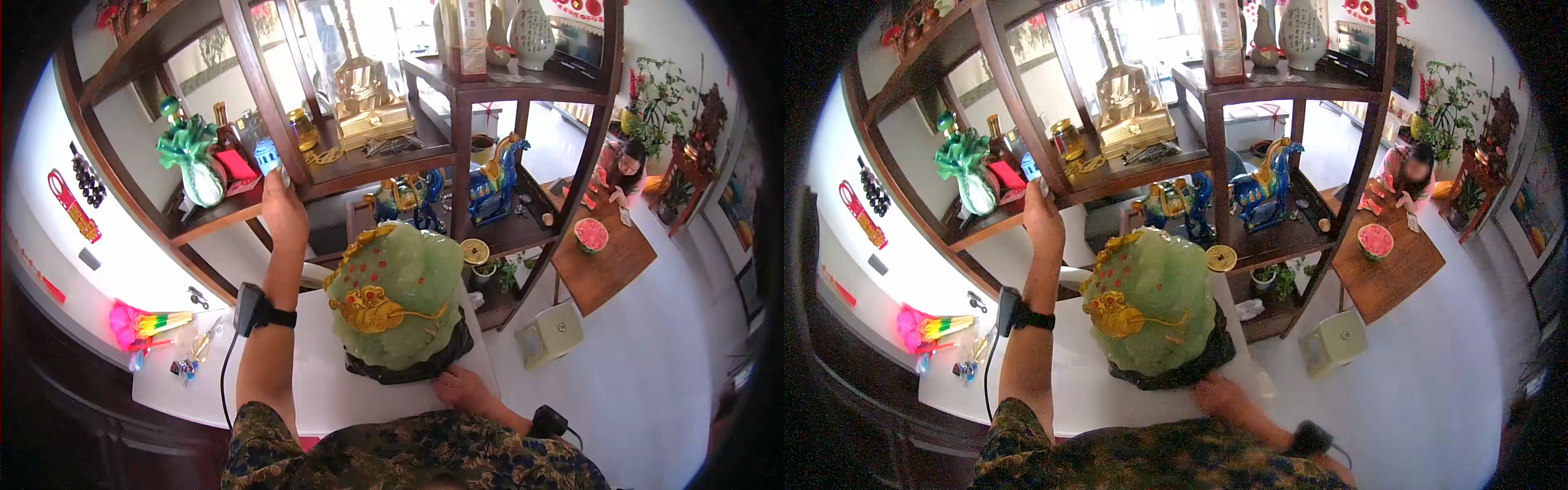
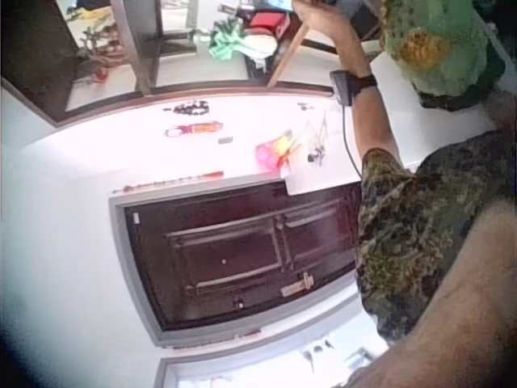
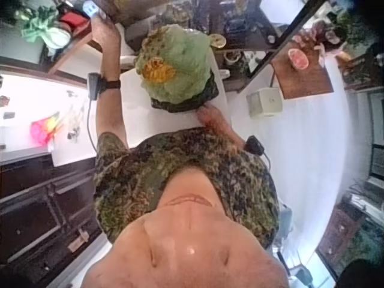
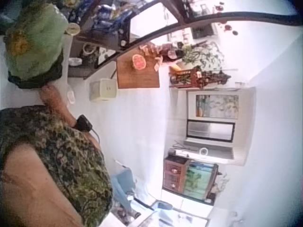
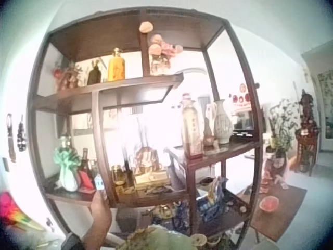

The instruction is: The recorder uses a cloth to wipe down various decorative items and the surfaces of a wooden shelf unit.

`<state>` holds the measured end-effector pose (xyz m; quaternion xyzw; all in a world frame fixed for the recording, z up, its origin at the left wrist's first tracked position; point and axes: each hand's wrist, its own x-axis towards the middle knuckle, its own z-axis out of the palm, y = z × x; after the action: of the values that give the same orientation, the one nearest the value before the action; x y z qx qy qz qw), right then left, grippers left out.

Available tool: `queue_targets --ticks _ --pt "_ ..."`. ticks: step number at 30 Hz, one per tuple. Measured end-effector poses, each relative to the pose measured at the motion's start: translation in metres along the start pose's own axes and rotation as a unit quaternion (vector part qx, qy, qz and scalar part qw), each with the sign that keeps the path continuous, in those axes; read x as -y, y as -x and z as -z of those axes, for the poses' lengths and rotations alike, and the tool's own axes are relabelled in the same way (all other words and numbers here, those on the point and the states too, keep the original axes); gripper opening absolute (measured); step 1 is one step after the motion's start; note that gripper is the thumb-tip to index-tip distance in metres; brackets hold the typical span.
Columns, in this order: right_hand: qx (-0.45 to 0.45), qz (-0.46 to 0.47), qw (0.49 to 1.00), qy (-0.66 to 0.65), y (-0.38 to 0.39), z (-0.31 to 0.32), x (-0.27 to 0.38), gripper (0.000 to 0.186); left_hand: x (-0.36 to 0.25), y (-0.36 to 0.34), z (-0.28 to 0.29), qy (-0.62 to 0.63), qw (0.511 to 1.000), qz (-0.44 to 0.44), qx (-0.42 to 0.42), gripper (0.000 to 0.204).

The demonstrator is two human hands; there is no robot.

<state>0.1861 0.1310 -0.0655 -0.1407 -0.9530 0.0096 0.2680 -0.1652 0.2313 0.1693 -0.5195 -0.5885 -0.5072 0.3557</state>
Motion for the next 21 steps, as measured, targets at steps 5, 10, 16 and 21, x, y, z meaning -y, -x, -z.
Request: queue_targets --ticks 5,10,16,21 --pt "-0.002 0.039 0.998 -0.052 -0.015 0.02 0.003 0.022 0.005 0.002 0.032 0.035 0.992 0.112 -0.048 0.024" --pt "0.014 0.046 0.994 -0.093 -0.013 0.056 -0.005 0.021 -0.038 0.003 0.057 0.302 0.934 0.191 -0.018 0.022" --pt "-0.14 0.042 0.987 -0.066 -0.126 0.203 -0.011 0.034 -0.093 -0.014 0.075 0.553 0.771 0.281 0.144 0.027" --pt "-0.209 -0.024 0.974 -0.081 -0.212 0.268 -0.024 0.042 -0.135 -0.033 0.073 0.557 0.77 0.172 0.26 0.026"
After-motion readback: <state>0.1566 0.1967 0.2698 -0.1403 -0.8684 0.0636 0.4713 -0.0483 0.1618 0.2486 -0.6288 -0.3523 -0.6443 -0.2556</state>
